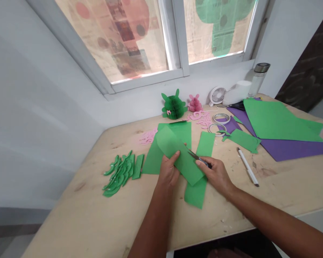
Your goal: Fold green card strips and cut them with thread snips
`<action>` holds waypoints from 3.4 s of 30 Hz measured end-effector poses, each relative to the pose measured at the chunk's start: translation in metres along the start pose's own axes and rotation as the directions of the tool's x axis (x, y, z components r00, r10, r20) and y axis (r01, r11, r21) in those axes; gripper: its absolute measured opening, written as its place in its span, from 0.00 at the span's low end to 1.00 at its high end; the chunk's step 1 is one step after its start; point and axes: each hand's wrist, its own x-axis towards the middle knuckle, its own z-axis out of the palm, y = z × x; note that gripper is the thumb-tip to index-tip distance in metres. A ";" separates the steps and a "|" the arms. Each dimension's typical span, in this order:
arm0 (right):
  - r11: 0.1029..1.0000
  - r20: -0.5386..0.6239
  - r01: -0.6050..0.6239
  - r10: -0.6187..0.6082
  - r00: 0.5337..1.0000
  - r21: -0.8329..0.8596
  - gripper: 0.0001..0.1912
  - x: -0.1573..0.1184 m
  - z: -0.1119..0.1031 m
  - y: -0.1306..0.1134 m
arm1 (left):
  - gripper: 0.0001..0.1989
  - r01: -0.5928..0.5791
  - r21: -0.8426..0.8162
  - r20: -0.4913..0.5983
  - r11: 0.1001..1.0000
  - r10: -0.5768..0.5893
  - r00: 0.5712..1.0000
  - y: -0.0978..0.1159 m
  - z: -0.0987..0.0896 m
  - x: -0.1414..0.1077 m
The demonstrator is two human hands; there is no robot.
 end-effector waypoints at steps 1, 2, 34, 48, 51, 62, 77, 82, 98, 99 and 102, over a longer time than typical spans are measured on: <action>1.000 0.000 0.001 -0.001 1.000 -0.001 0.21 0.000 0.000 0.000 | 0.26 -0.001 -0.001 0.000 1.000 0.001 1.000 0.000 0.000 0.000; 1.000 -0.001 0.002 -0.002 1.000 -0.002 0.20 0.000 0.000 0.000 | 0.25 -0.003 -0.003 0.001 1.000 0.003 1.000 0.000 0.000 0.000; 0.999 -0.014 -0.006 0.006 1.000 -0.033 0.20 0.000 0.001 -0.003 | 0.26 -0.005 -0.019 -0.036 1.000 0.004 0.999 -0.004 0.003 0.000; 0.999 -0.021 0.010 -0.011 1.000 -0.036 0.19 0.000 0.000 -0.003 | 0.26 -0.021 -0.007 -0.024 1.000 0.021 1.000 -0.004 0.003 0.000; 0.999 -0.020 0.012 -0.012 1.000 -0.035 0.20 0.000 0.001 -0.003 | 0.26 -0.016 -0.009 -0.029 1.000 0.015 0.999 -0.005 0.002 0.000; 1.000 -0.023 0.017 -0.018 1.000 -0.024 0.20 0.000 0.001 -0.004 | 0.26 -0.011 -0.021 -0.029 1.000 0.010 1.000 -0.005 0.002 0.000; 0.999 -0.039 0.022 -0.023 0.999 -0.033 0.20 0.000 0.000 -0.002 | 0.24 -0.011 -0.020 -0.018 1.000 0.011 1.000 -0.006 0.002 0.000; 0.999 -0.046 0.021 -0.023 0.999 -0.036 0.19 0.000 0.000 -0.002 | 0.24 -0.014 -0.018 -0.021 1.000 0.013 1.000 -0.006 0.002 0.000; 1.000 -0.065 0.017 -0.018 0.998 -0.021 0.20 0.001 0.000 -0.002 | 0.22 -0.005 -0.003 -0.001 1.000 0.005 1.000 -0.009 0.008 -0.005; 1.000 -0.067 0.017 -0.018 0.998 -0.020 0.20 0.001 0.000 -0.002 | 0.22 -0.003 -0.002 -0.001 1.000 0.003 1.000 -0.009 0.009 -0.005; 1.000 -0.069 0.019 -0.020 0.997 -0.014 0.20 0.000 0.000 -0.002 | 0.24 0.005 -0.001 -0.002 1.000 -0.005 1.000 -0.009 0.010 -0.006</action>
